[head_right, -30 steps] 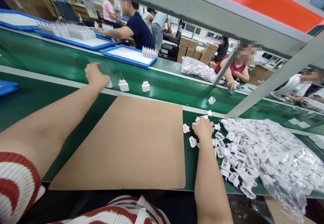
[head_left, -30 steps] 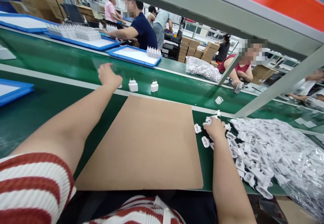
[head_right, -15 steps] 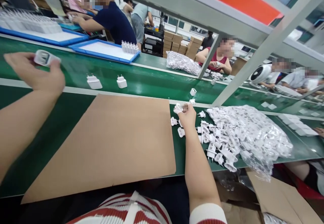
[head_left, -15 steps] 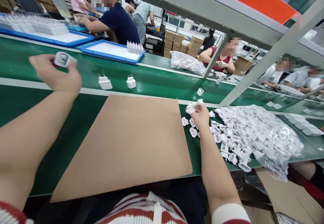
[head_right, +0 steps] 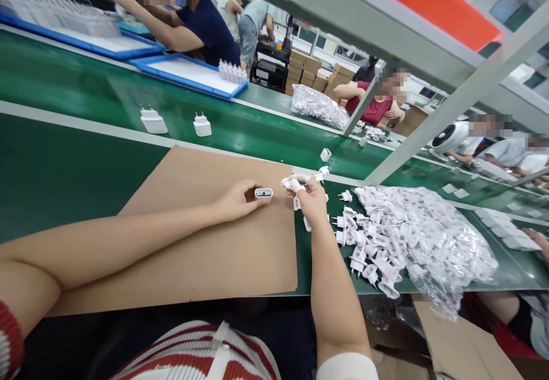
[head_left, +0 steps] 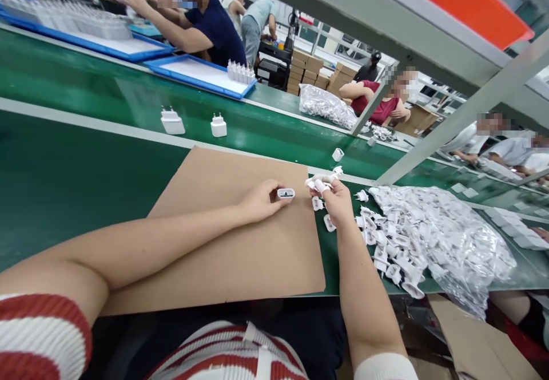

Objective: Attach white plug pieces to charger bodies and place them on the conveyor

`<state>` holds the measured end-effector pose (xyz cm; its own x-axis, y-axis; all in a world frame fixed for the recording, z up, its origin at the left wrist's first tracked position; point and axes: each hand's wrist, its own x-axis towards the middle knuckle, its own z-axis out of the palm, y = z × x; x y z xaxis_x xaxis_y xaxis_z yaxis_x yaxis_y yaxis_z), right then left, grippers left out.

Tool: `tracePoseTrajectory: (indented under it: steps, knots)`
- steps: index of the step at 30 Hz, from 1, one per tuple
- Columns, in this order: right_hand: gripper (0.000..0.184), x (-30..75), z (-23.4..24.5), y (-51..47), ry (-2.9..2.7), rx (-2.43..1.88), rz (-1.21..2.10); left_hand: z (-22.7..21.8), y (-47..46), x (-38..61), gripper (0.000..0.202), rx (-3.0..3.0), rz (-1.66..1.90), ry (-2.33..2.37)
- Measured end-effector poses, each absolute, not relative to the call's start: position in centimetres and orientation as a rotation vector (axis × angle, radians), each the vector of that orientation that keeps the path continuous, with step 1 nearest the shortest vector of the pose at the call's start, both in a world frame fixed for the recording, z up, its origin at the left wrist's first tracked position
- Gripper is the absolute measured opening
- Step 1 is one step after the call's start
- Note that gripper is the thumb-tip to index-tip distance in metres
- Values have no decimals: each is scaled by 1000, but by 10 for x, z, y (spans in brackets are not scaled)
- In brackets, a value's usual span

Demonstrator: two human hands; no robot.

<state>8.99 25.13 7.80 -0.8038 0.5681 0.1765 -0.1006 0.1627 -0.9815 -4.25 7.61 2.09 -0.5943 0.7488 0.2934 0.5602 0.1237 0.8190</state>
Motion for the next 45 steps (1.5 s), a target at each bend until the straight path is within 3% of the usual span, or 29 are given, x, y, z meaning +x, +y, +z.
tracePoseTrajectory:
  steps: [5,10,16,21,25,27,34,45]
  knots:
    - [54,81,69,243,-1989,-430,1771,18,71,-51,47,1269,1523,2078]
    - [34,74,66,235,-2049,-567,1636,17,71,-53,39,1261,1525,2020]
    - [50,72,70,223,-1904,-569,1735,16,70,-54,37,1281,1530,1967]
    - [37,73,72,218,-1942,-601,1760,20,67,-54,37,1314,1503,1954]
    - [53,77,73,219,-1962,-543,1862,20,67,-54,36,1352,1469,1955]
    - [50,79,72,220,-2027,-545,1761,20,67,-55,36,1355,1461,1971]
    - [13,73,66,217,-2276,-312,906,21,67,-57,33,1366,1365,2050]
    - [26,72,66,220,-2502,-98,715,22,66,-57,34,1400,1352,2068]
